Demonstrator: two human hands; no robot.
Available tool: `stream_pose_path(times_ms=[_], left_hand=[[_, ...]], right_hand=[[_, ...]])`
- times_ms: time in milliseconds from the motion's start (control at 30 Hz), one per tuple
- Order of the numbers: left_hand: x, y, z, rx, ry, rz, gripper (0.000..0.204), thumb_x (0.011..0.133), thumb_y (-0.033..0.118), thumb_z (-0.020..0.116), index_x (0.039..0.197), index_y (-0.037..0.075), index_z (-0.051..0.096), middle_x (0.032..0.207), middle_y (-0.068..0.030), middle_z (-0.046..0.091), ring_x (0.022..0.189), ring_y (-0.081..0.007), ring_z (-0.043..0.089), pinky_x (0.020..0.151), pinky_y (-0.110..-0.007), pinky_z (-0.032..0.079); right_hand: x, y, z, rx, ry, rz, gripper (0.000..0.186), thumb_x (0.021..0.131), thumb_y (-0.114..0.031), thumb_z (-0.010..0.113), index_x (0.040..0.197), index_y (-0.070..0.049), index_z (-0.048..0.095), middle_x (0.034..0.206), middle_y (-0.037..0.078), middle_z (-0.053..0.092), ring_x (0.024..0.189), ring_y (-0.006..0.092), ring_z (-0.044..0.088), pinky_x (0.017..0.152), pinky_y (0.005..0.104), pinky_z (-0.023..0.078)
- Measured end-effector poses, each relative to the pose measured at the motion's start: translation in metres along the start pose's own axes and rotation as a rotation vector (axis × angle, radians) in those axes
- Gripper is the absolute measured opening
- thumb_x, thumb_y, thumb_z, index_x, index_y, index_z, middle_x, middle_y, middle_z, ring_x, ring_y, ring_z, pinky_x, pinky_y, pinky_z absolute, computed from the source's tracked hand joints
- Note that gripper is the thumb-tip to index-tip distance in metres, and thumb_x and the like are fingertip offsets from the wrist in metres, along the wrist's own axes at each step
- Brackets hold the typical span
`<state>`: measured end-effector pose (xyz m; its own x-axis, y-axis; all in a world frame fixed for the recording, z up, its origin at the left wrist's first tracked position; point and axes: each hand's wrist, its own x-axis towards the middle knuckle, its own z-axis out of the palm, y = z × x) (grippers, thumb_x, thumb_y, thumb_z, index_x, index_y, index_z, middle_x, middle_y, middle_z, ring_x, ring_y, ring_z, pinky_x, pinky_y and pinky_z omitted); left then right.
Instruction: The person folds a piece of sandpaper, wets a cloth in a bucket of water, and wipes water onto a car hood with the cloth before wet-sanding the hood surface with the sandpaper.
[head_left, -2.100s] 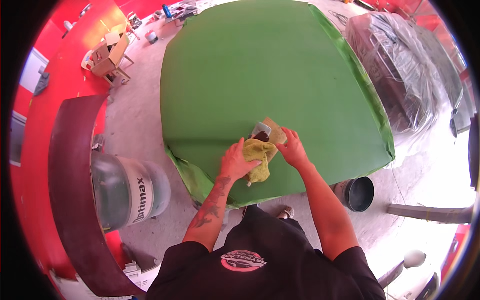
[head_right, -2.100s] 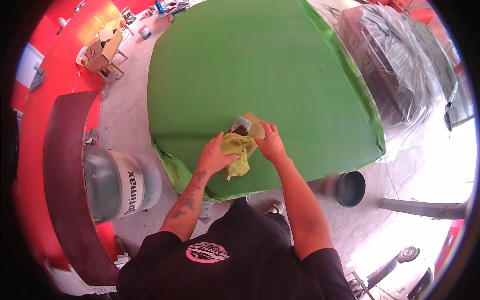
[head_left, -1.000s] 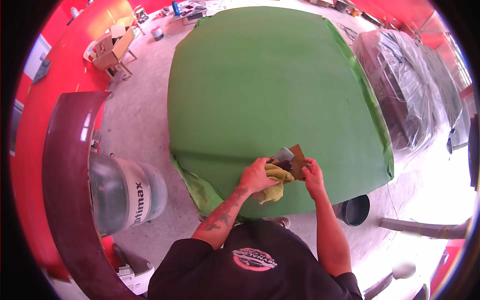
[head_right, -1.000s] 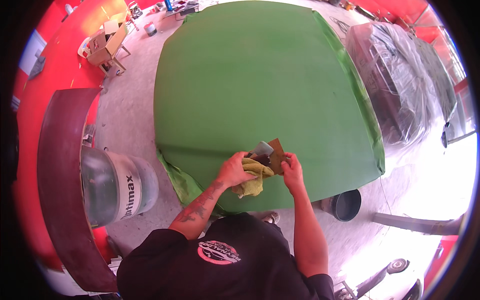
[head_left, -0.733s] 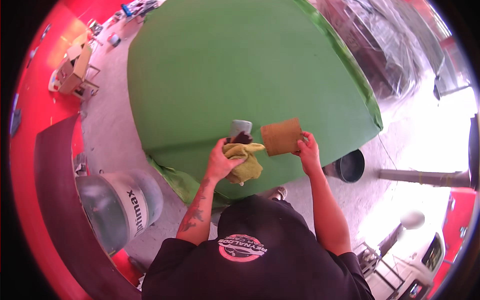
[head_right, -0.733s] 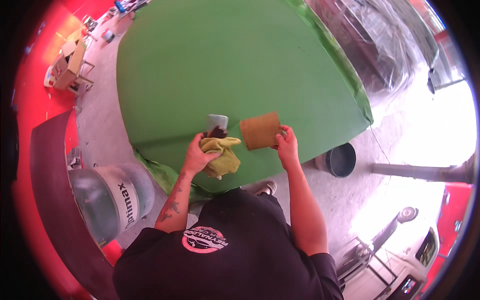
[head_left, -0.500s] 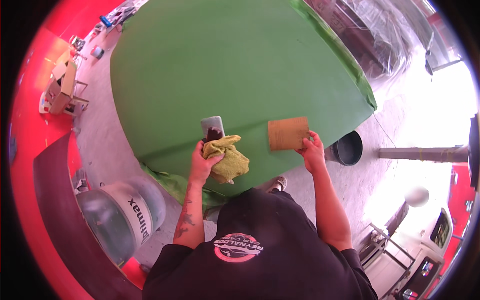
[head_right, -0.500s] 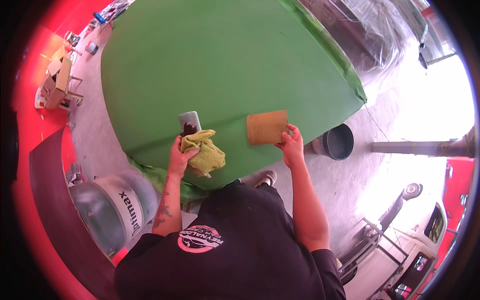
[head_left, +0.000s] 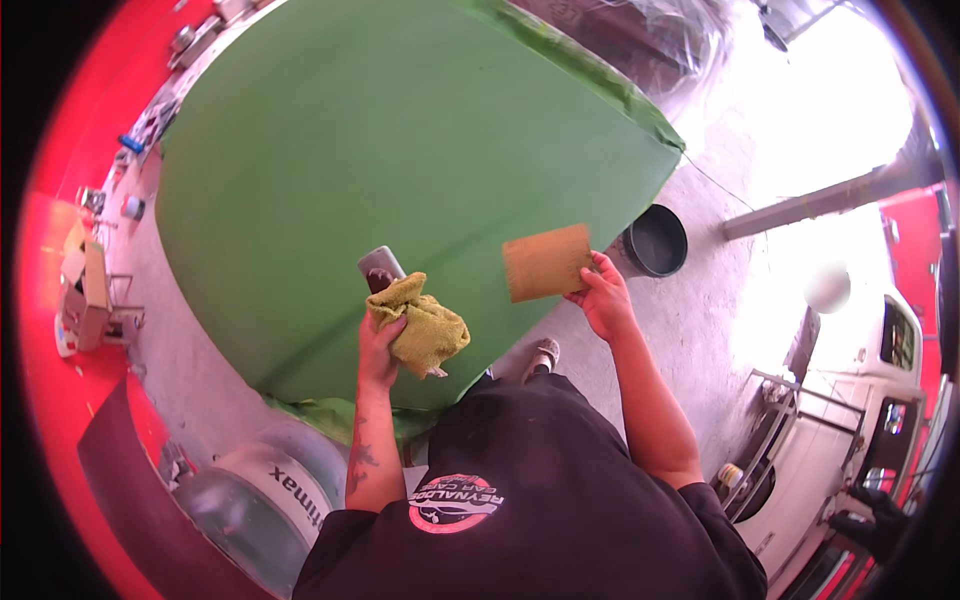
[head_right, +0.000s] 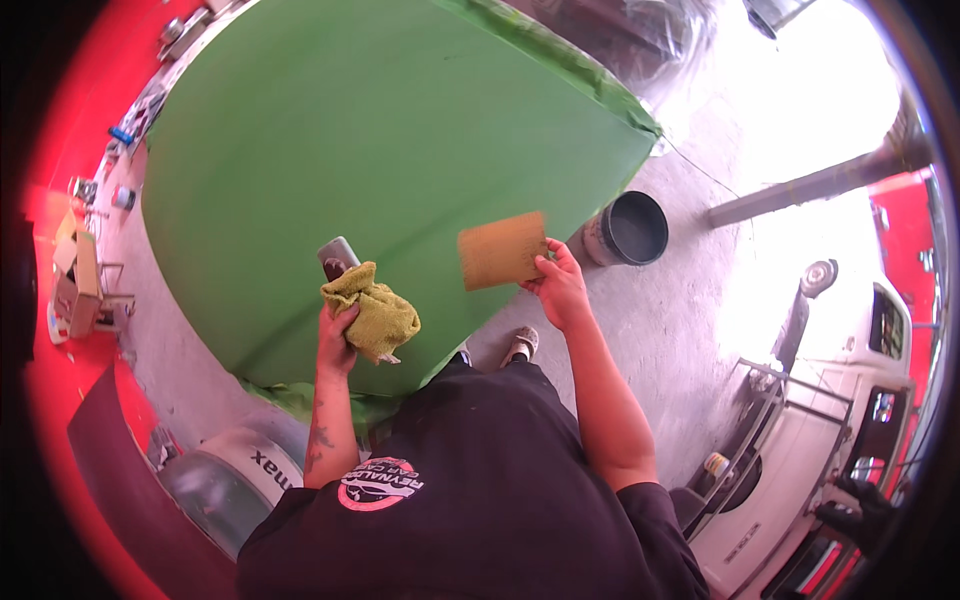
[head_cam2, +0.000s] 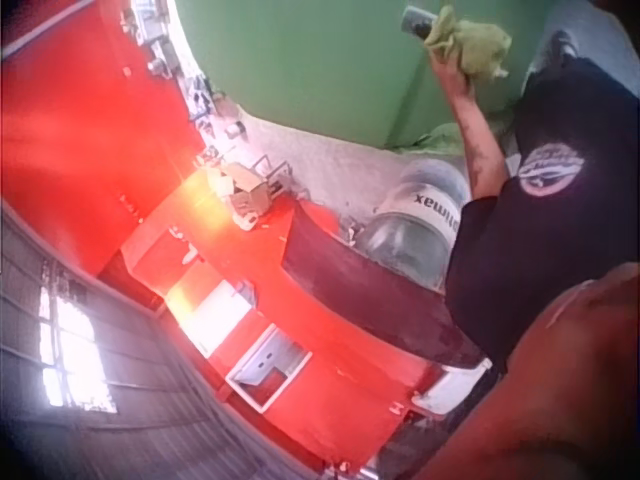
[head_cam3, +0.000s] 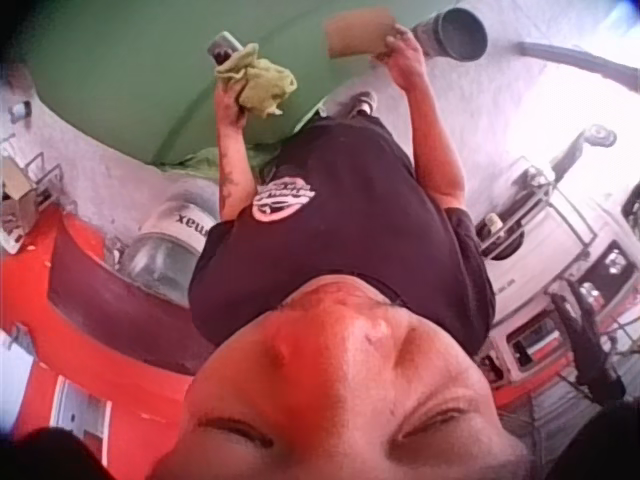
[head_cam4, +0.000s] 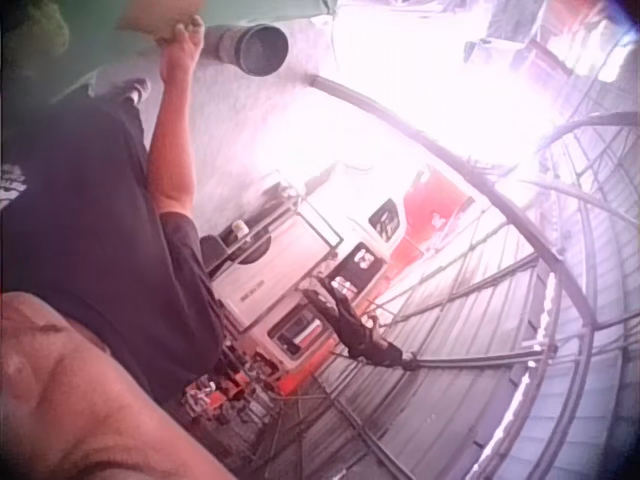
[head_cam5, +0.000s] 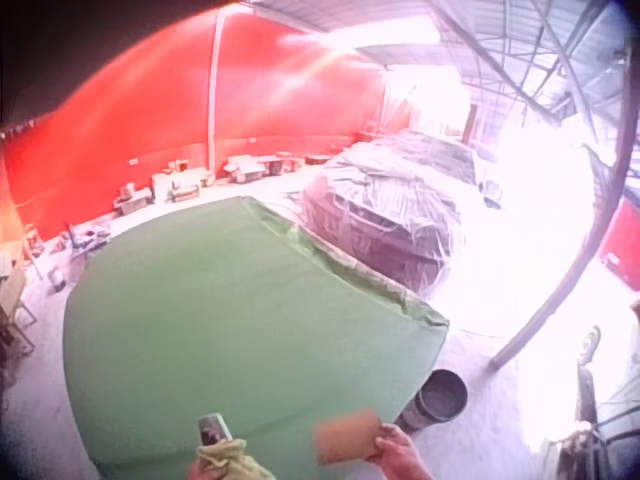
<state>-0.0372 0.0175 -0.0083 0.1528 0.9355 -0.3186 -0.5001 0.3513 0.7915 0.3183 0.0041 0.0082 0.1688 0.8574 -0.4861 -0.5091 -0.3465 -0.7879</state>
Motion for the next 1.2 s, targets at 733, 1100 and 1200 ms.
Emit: stream_pose_path(times_ms=[733,1100,1200], left_hand=[[-0.008,0.007,0.016,0.08,-0.17,-0.193,0.051,0.087,0.017,0.063,0.131,-0.001,0.044,0.12,-0.0151,0.059,0.107,-0.0261,0.061,0.091,-0.037,0.052],[-0.006,-0.03,0.084,0.193,-0.247,-0.261,0.051,0.091,0.023,0.058,0.134,0.003,0.04,0.122,-0.0145,0.058,0.109,-0.0287,0.061,0.093,-0.042,0.051],[-0.004,-0.032,0.099,0.203,-0.279,-0.296,0.05,0.091,0.023,0.057,0.134,0.003,0.04,0.121,-0.014,0.058,0.11,-0.0279,0.06,0.093,-0.042,0.051]], right_hand=[[-0.147,0.084,-0.141,0.058,0.583,-0.041,0.04,0.083,-0.004,0.05,0.123,-0.009,0.054,0.107,0.024,0.065,0.102,0.0412,0.061,0.081,0.0464,0.051],[-0.178,0.094,-0.18,-0.112,0.643,-0.114,0.034,0.089,-0.007,0.05,0.123,-0.009,0.053,0.098,0.012,0.068,0.08,0.0239,0.067,0.07,0.037,0.054],[-0.172,0.09,-0.172,0.496,0.455,-0.272,0.036,0.092,-0.008,0.048,0.128,-0.011,0.049,0.099,0.006,0.066,0.076,0.0171,0.065,0.067,0.0335,0.054]])
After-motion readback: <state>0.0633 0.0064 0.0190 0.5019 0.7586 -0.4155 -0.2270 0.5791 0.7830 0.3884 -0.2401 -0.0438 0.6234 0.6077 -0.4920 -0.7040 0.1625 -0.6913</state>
